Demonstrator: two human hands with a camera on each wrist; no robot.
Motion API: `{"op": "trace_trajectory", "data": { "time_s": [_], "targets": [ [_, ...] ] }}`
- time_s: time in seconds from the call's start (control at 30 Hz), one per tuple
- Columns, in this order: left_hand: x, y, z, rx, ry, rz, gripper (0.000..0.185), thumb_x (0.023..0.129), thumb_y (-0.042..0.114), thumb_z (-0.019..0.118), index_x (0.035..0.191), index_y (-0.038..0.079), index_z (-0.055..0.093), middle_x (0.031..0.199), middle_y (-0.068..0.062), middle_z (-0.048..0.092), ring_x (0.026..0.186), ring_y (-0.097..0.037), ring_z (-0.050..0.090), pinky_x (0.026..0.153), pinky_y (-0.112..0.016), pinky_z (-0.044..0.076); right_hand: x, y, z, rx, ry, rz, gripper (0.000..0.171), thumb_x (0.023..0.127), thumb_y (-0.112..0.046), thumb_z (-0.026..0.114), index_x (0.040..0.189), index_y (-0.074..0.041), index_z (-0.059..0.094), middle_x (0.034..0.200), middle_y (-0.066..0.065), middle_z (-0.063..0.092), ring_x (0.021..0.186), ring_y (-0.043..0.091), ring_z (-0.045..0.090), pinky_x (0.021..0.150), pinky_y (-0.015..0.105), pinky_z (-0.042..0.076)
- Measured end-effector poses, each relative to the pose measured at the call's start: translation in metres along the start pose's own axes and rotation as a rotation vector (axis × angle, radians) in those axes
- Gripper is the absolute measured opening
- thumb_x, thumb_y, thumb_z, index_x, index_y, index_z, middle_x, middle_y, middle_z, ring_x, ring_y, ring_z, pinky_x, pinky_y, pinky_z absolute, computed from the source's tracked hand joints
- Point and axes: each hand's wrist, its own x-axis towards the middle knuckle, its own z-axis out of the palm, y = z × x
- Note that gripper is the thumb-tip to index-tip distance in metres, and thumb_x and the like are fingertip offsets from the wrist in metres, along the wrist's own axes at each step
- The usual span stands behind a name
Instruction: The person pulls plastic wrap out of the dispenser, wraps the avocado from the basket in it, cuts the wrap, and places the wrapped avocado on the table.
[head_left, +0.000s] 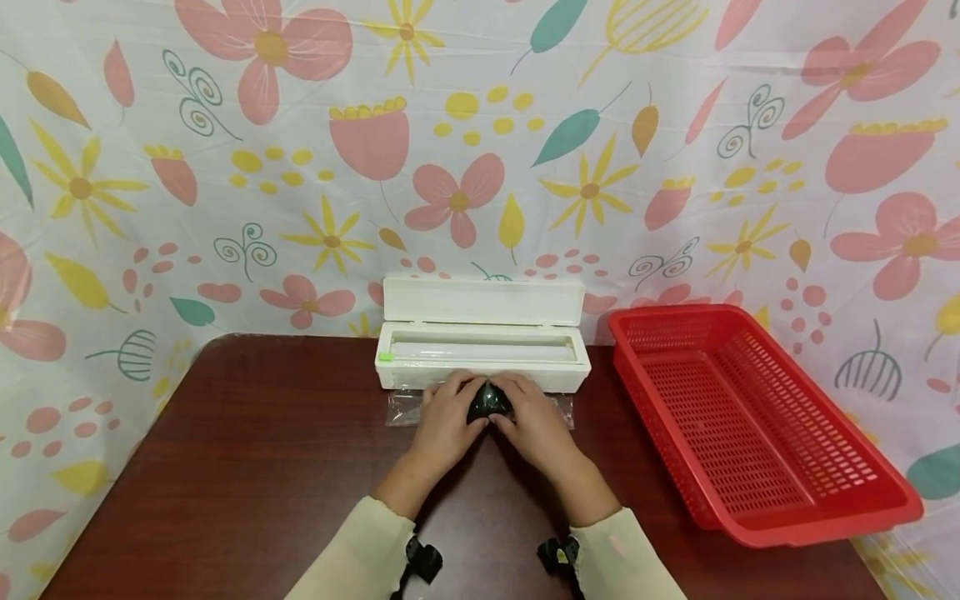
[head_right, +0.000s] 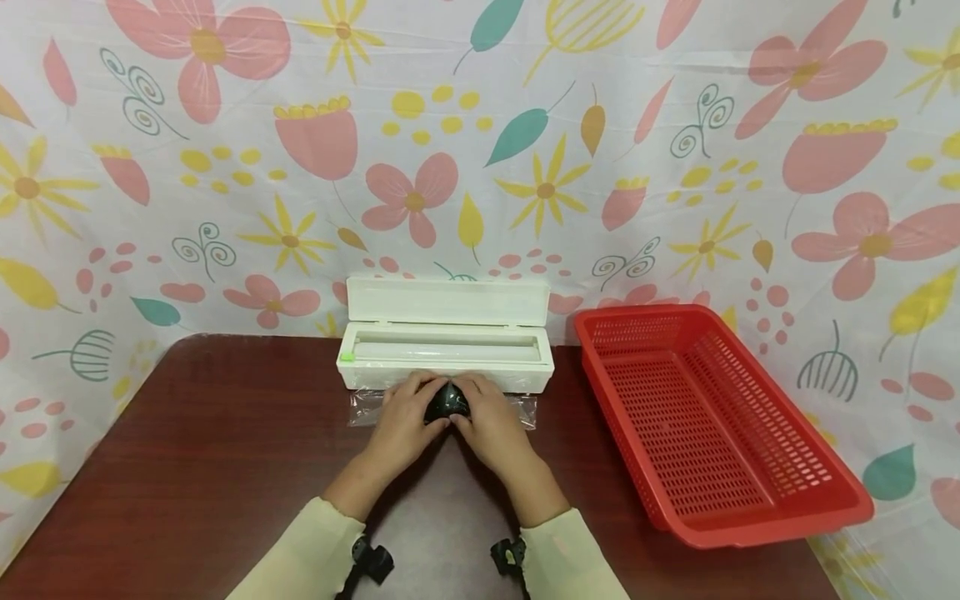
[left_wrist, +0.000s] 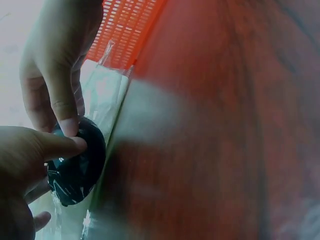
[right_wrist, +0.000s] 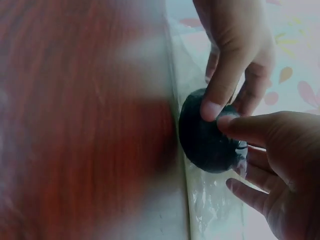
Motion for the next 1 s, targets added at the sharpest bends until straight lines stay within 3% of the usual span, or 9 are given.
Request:
{"op": "trace_trajectory", "data": {
  "time_s": [0.53, 0.8, 1.0],
  "targets": [
    [0.005, -0.007, -0.006, -0.145, -0.004, -0.063, 0.054, 0.086, 0.032, 0.081, 0.131, 0.012, 0.060, 0.130, -0.007, 0.058, 0.119, -0.028, 0.060, 0.103, -0.052, 0.040, 0.001, 0.005, -0.006, 0.102, -0.007, 0.043, 0.049, 0.090, -0.014, 0.076, 0.135, -0.004, 0.059, 0.130, 0.014, 0.059, 0.118, 0.031, 0.063, 0.100, 0.048, 0.052],
    [0.005, -0.006, -0.011, -0.103, 0.029, -0.053, 0.053, 0.087, 0.038, 0.078, 0.132, 0.014, 0.061, 0.131, -0.006, 0.064, 0.127, -0.031, 0.055, 0.102, -0.051, 0.041, 0.001, 0.006, -0.007, 0.134, 0.007, 0.067, 0.040, 0.093, -0.017, 0.073, 0.129, -0.005, 0.059, 0.127, 0.013, 0.064, 0.121, 0.029, 0.061, 0.104, 0.048, 0.049],
    [0.006, -0.005, -0.016, -0.134, 0.050, -0.065, 0.047, 0.090, 0.041, 0.074, 0.127, 0.014, 0.065, 0.127, -0.007, 0.063, 0.120, -0.030, 0.056, 0.098, -0.051, 0.042, 0.001, 0.002, -0.010, 0.117, 0.022, 0.068, 0.040, 0.097, -0.020, 0.068, 0.133, -0.004, 0.061, 0.130, 0.014, 0.062, 0.124, 0.030, 0.058, 0.105, 0.049, 0.048]
  ]
}}
